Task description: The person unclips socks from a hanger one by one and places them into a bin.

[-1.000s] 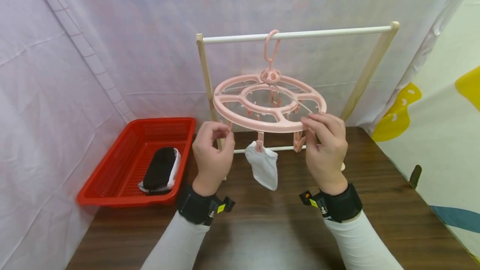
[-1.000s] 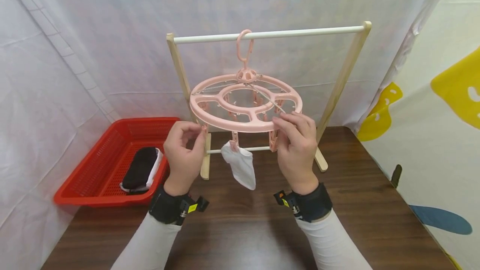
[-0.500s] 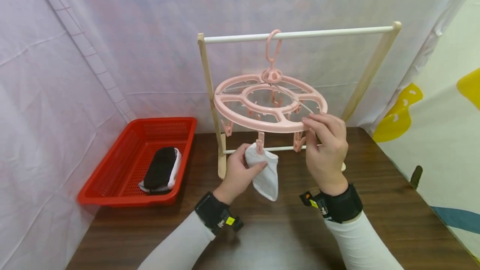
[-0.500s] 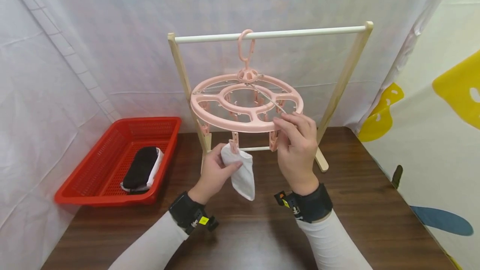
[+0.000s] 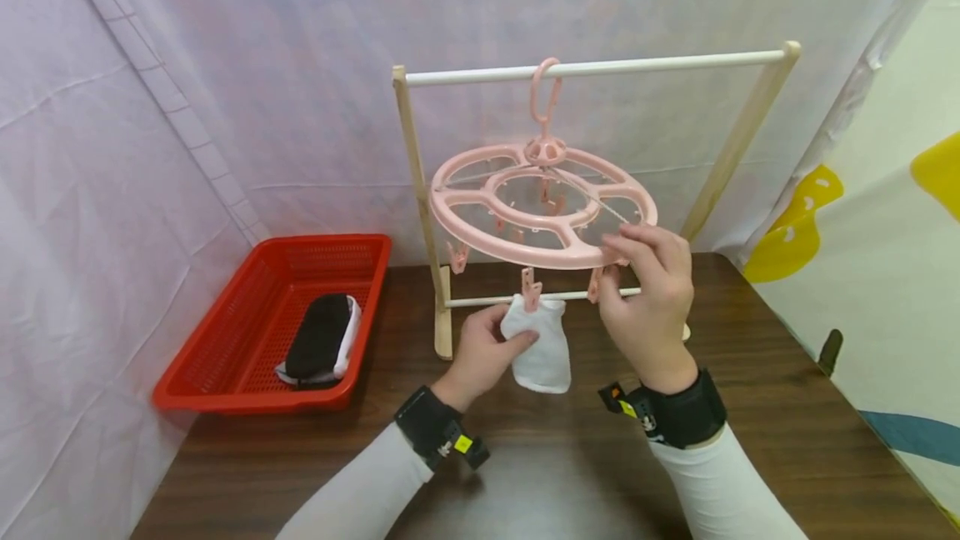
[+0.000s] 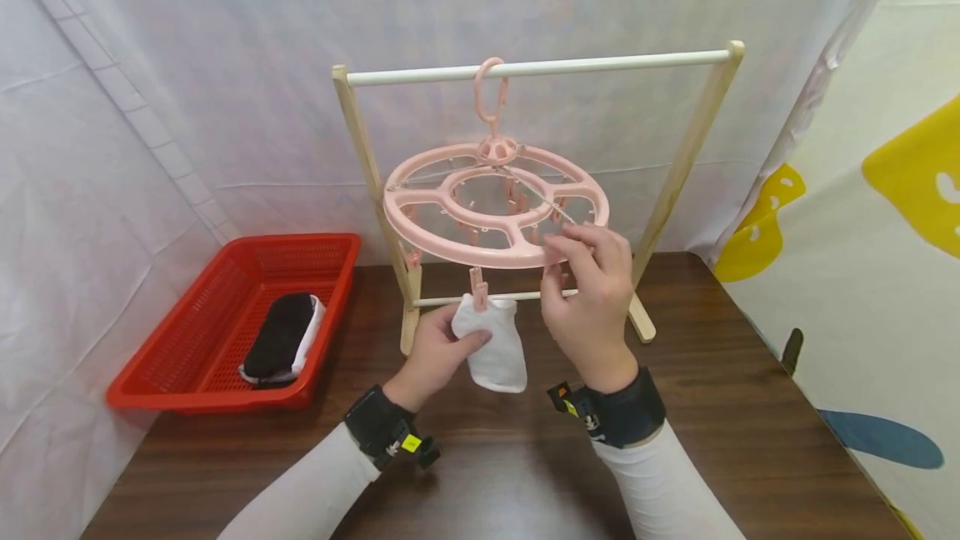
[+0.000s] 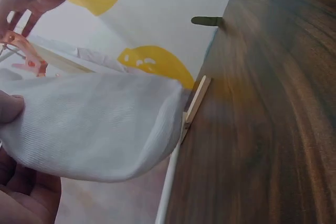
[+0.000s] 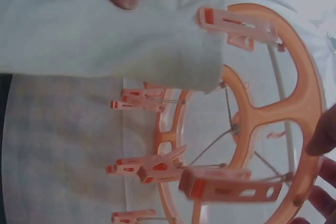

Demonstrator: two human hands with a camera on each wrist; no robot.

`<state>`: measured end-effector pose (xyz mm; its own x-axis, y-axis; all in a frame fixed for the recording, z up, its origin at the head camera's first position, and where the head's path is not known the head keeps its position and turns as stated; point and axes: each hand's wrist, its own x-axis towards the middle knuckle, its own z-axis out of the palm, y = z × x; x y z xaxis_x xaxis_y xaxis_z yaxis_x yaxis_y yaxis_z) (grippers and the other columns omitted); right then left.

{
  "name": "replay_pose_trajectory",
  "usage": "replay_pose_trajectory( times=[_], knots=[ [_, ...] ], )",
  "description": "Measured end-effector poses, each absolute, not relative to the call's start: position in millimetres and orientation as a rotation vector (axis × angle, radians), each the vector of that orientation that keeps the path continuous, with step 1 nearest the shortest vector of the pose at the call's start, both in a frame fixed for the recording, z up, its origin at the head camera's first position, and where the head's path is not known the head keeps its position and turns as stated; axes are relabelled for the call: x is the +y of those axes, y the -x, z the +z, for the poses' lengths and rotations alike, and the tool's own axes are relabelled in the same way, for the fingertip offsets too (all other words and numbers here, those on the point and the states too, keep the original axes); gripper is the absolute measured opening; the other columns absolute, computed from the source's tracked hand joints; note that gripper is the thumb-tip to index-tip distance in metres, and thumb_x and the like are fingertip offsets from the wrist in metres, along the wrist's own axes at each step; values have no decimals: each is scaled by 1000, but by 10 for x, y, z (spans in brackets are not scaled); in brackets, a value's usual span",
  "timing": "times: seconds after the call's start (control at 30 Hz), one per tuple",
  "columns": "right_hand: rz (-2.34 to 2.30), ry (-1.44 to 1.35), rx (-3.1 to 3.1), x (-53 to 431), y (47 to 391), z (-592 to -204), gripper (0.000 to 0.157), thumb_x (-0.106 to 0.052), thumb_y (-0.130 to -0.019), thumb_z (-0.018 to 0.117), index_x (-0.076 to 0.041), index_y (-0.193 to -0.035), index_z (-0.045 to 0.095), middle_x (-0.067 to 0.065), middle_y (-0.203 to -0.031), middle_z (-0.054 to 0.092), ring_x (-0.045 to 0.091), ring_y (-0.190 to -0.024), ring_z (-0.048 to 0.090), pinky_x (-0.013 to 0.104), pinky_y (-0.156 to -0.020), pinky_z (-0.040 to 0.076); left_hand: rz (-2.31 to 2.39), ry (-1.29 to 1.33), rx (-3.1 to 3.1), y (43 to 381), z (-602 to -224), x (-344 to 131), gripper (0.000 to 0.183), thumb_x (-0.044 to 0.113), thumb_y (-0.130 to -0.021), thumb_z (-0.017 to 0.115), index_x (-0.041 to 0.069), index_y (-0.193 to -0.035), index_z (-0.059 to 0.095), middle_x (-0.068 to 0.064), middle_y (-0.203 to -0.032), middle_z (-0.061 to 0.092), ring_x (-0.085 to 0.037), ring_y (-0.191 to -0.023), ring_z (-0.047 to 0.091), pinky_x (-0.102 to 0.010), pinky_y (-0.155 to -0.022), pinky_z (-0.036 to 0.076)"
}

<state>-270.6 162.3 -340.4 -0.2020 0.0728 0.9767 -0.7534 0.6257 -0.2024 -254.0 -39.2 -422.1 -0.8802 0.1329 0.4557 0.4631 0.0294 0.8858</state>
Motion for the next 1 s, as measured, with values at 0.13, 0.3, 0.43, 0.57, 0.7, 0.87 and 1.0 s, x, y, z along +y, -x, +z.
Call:
replay_pose_trajectory(
  times=[0.13, 0.3, 0.43, 0.57, 0.7, 0.87, 1.0],
  knots=[
    [788, -643, -1545, 1561, 2609, -3341, 20, -4, -72, 59, -2, -87, 71, 22, -98, 64, 43, -93, 54, 49, -80, 41, -1924, 613, -2112, 2547, -4247, -385, 22, 2, -79, 76, -5, -98, 69, -20, -90, 72, -8, -73, 66, -29, -65, 56],
    [790, -798, -1556, 1503, 2475, -3278, 15, -5, -69, 60, -1, -81, 69, 15, -79, 61, 30, -72, 54, 37, -67, 42, -1920, 607, -2164, 2561, -4270, -385, 24, 2, -79, 75, -6, -100, 69, -21, -92, 72, -8, -74, 66, -30, -67, 57],
    [754, -925, -1825, 1583, 2367, -3257, 10, -10, -74, 65, -9, -84, 67, 1, -75, 61, 15, -69, 55, 30, -64, 46, -1936, 613, -2193, 2631, -4394, -379, 28, 5, -79, 76, -3, -105, 69, -20, -96, 73, -11, -78, 68, -31, -70, 58],
    [627, -933, -2213, 1627, 2287, -3257, 14, -24, -80, 73, -15, -89, 68, -4, -81, 66, 12, -75, 62, 33, -67, 51, -1960, 619, -2184, 2760, -4617, -365, 29, 12, -80, 77, 3, -107, 70, -15, -99, 73, -17, -84, 70, -34, -73, 58],
    [455, -932, -2490, 1560, 2299, -3313, 27, -34, -80, 76, -12, -95, 70, 0, -85, 67, 16, -76, 61, 38, -67, 51, -1979, 603, -2209, 2799, -4692, -363, 30, 14, -81, 77, 5, -109, 70, -14, -102, 73, -17, -87, 69, -34, -74, 58],
    [465, -905, -2554, 1467, 2431, -3428, 38, -36, -80, 76, -11, -107, 65, 5, -101, 65, 21, -86, 60, 44, -74, 50, -1985, 589, -2245, 2789, -4681, -351, 30, 9, -81, 76, 0, -109, 69, -17, -102, 73, -14, -85, 68, -31, -74, 57],
    [672, -897, -2510, 1438, 2569, -3516, 39, -34, -81, 76, -18, -113, 61, 2, -110, 66, 21, -97, 62, 44, -82, 50, -1992, 604, -2262, 2704, -4547, -351, 30, 5, -81, 74, -4, -109, 68, -20, -101, 73, -11, -84, 68, -30, -74, 57]
  ],
)
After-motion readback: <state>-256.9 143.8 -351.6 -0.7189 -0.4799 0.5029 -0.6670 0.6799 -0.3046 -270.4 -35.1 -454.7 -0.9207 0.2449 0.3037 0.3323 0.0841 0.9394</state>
